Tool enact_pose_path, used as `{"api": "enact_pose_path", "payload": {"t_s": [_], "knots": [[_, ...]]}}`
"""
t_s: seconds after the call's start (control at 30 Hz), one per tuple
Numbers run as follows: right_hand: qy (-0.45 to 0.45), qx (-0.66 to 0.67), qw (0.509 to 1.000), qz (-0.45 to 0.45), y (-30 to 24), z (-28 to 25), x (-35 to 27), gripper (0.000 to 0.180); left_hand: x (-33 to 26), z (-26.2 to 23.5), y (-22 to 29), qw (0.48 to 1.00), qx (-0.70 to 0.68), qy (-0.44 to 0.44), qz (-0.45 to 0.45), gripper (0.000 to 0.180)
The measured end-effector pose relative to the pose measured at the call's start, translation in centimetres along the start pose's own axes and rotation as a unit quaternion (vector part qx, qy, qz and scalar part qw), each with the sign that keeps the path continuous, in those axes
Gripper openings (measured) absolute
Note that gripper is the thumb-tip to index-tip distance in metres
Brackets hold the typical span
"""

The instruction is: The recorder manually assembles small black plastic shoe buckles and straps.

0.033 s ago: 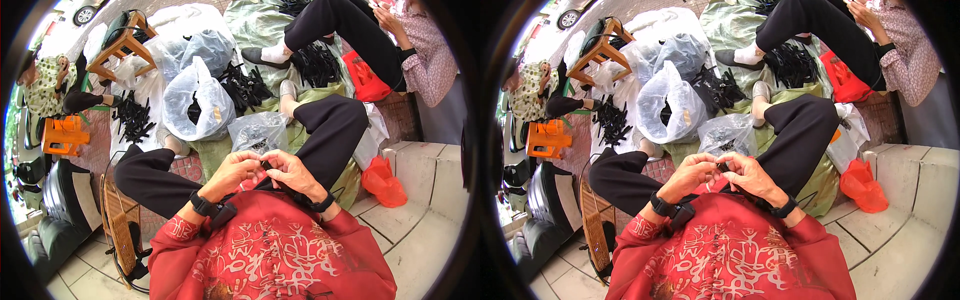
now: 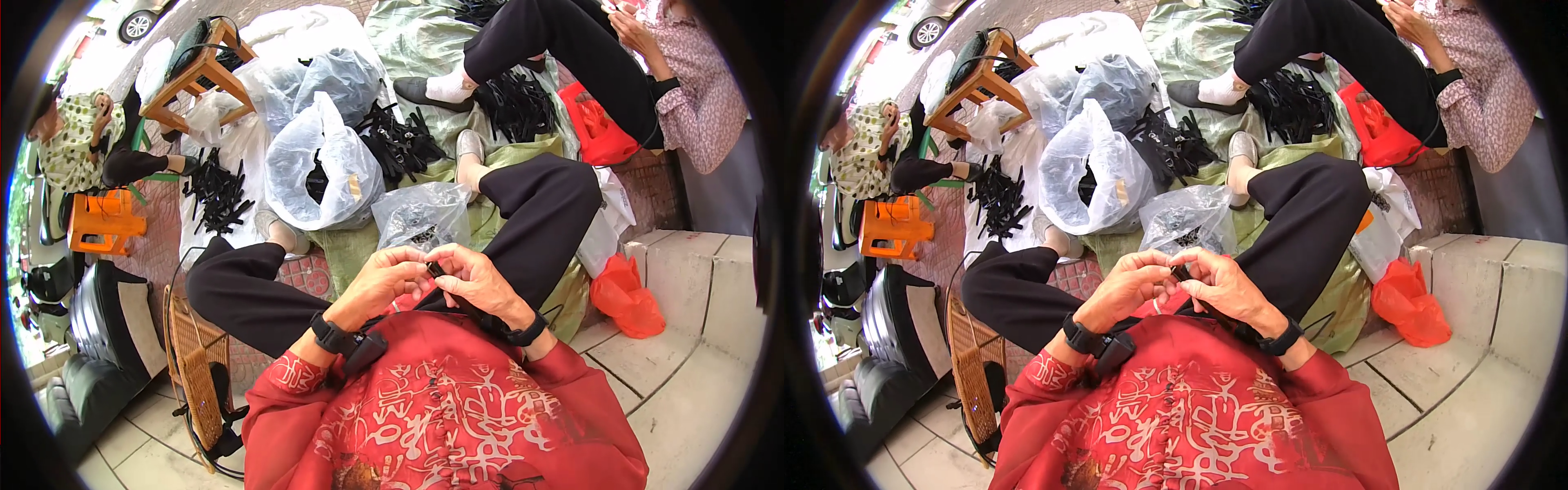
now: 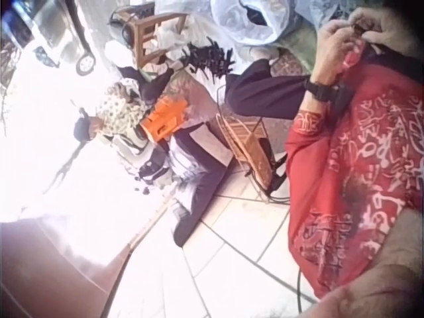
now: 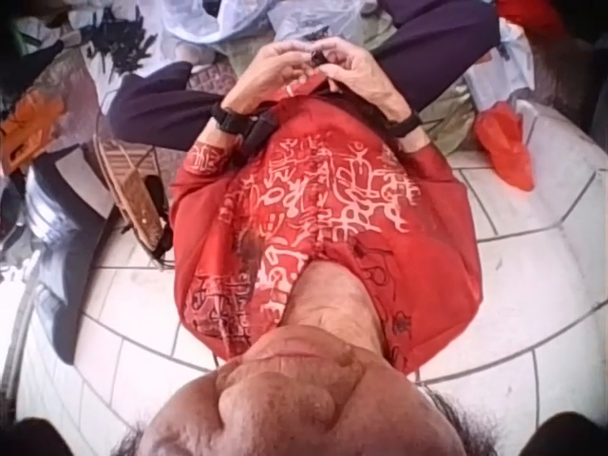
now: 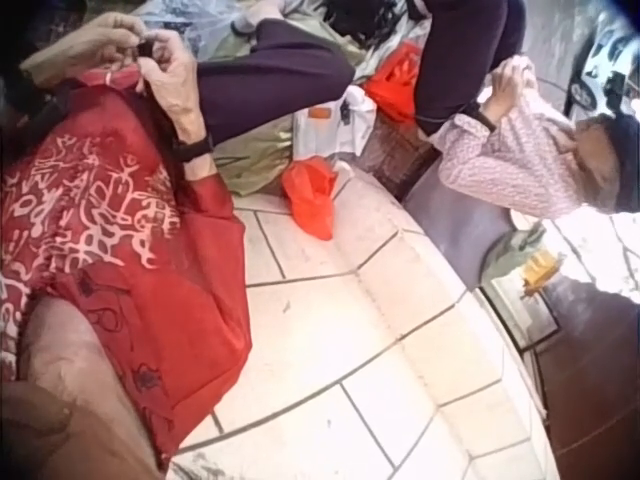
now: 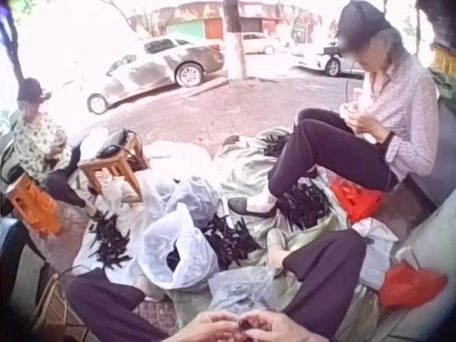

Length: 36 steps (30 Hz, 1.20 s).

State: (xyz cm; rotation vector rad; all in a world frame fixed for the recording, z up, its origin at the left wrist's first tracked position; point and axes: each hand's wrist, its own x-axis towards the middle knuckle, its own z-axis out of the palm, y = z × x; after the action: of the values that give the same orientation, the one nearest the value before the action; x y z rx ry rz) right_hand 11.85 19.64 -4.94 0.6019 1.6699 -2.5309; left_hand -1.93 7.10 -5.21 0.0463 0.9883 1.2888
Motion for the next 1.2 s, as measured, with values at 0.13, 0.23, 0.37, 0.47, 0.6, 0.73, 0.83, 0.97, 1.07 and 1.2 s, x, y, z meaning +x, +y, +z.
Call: {"api": "enact_pose_path", "payload": {"t_s": [0.13,0.23,0.37,0.47,0.6,0.73,0.83,0.97,1.07,1.2], "knots": [[-0.002,-0.014,1.000,0.008,0.3,-0.3,0.2,0.025,0.7,-0.4,-1.2,0.998,-0.045,-0.013,0.028,0.015],[0.003,0.003,1.000,0.004,0.5,-0.5,0.2,0.025,0.8,-0.2,-1.4,0.997,-0.063,-0.002,0.039,0.018],[-0.009,0.010,1.000,0.018,0.4,-0.4,0.1,0.025,0.9,-0.3,-2.0,0.994,-0.107,-0.002,0.023,0.017],[-0.018,0.048,0.998,0.028,0.1,-0.3,0.0,0.025,0.8,-0.3,-2.1,0.998,-0.070,-0.005,0.001,0.015],[0.014,0.049,0.998,0.025,0.2,-0.5,-0.2,0.022,1.0,-0.1,-1.9,0.998,-0.060,-0.024,-0.008,0.012],[0.064,0.018,0.997,0.045,0.3,-1.1,-0.4,0.017,2.5,0.0,-2.2,0.999,-0.034,-0.012,-0.016,0.012],[0.121,0.084,0.989,0.009,0.5,-1.5,-0.7,0.015,4.7,-1.8,-2.9,0.998,-0.054,0.014,-0.020,0.018],[0.157,0.161,0.974,-0.029,0.4,-2.3,-1.0,0.016,8.6,-5.4,-5.2,0.985,-0.117,0.114,-0.057,0.024],[0.171,0.164,0.971,-0.041,0.2,-2.6,-1.1,0.017,10.1,-6.4,-6.1,0.976,-0.177,0.126,-0.029,0.024],[0.171,0.176,0.969,-0.038,0.3,-2.8,-0.9,0.017,10.2,-5.9,-5.5,0.972,-0.169,0.160,-0.003,0.057]]}}
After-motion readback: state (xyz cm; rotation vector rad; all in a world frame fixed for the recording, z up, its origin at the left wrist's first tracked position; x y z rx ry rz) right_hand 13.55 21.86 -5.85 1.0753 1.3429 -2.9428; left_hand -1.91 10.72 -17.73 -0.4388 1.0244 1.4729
